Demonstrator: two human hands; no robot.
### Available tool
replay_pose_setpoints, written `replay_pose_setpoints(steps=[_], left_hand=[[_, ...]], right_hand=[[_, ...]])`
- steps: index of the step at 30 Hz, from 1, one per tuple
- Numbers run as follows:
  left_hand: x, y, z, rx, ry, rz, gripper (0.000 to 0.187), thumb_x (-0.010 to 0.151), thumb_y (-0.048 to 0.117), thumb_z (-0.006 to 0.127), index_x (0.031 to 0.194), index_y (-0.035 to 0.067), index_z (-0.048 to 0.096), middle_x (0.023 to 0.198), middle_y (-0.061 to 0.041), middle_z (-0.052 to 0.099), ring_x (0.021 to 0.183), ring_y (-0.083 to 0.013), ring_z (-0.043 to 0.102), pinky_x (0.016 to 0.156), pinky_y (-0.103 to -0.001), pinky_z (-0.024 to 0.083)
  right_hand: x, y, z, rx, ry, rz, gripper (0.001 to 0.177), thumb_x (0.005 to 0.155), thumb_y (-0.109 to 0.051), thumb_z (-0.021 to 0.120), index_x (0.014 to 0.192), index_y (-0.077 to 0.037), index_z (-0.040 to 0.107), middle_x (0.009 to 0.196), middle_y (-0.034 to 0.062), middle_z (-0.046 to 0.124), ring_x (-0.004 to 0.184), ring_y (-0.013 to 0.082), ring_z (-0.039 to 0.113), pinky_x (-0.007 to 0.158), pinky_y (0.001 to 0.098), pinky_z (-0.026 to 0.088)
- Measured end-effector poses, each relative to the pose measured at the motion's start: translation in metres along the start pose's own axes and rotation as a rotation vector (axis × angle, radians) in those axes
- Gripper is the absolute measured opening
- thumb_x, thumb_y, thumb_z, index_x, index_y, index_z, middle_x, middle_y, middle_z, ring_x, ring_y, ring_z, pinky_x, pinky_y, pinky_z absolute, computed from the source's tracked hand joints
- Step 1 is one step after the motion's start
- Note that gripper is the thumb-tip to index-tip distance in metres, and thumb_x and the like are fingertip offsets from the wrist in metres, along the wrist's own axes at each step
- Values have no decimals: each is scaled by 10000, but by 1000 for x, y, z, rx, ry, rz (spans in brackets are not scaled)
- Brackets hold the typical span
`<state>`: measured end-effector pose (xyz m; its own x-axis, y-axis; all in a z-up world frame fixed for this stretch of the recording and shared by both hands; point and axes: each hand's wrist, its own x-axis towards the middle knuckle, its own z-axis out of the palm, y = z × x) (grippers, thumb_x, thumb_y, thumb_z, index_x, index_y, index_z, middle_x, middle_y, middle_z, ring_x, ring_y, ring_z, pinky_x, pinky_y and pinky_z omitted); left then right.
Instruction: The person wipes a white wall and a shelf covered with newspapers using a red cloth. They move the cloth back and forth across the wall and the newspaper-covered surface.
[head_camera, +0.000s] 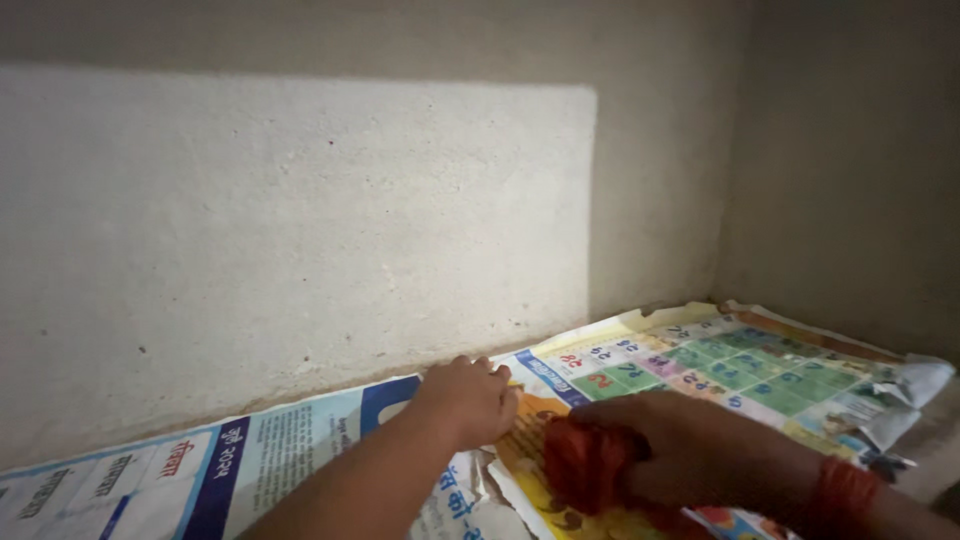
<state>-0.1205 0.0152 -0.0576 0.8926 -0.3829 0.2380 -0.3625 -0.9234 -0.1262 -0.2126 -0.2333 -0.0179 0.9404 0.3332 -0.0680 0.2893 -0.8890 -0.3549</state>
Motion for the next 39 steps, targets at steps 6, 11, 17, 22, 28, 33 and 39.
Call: replay_pose_setpoints(steps=[6,11,17,22,28,33,39], left_hand=[[-3,1,-5,4,-28,6,548,1018,420,328,1402,104,560,1365,-146,608,1249,-344,574,1017,-506,496],[-8,7,-16,71,-57,8,534,1008,406,350,1358,92,601,1363,-155,607,1238,-331,588,986,-497,512],[-13,13,-29,118,-89,18,513,1007,395,381,1336,106,646,1556,-198,425,1375,-339,466,1064,-532,441],[-7,26,-38,193,-76,-8,590,985,367,455,1516,114,405,1584,-216,318,1458,-373,315,1146,-604,283],[19,86,-44,-16,-117,-40,674,938,328,537,1549,83,397,1574,-233,386,1470,-399,351,1186,-613,268],[0,77,-19,-89,-92,-56,664,970,458,454,1475,28,496,1445,-209,540,1353,-372,511,1108,-576,399],[8,73,-11,-87,-42,12,802,986,644,325,1475,29,491,1424,-230,541,1343,-375,504,1080,-603,394]], right_hand=[[7,95,-23,-158,165,212,436,947,-440,578,1317,-248,708,1086,36,814,870,156,762,820,352,641],[5,156,-60,-48,319,573,419,987,-311,633,1391,-199,627,1050,121,770,715,229,770,682,386,657],[5,45,-39,148,357,178,611,899,-145,757,1462,-260,548,1065,80,795,641,190,743,567,305,636],[11,-5,-6,-34,167,-182,471,882,-104,686,1345,-166,621,1126,85,786,938,212,766,840,348,606],[6,-20,1,-26,268,-23,459,839,-189,706,1294,-230,662,1112,25,786,1067,207,750,961,348,567],[24,27,-5,-58,271,-61,483,862,-254,738,1339,-283,664,1172,8,783,1091,185,726,980,358,556],[49,153,-47,-249,244,401,512,901,-366,756,1379,-253,612,1206,60,785,1067,195,785,995,357,583]])
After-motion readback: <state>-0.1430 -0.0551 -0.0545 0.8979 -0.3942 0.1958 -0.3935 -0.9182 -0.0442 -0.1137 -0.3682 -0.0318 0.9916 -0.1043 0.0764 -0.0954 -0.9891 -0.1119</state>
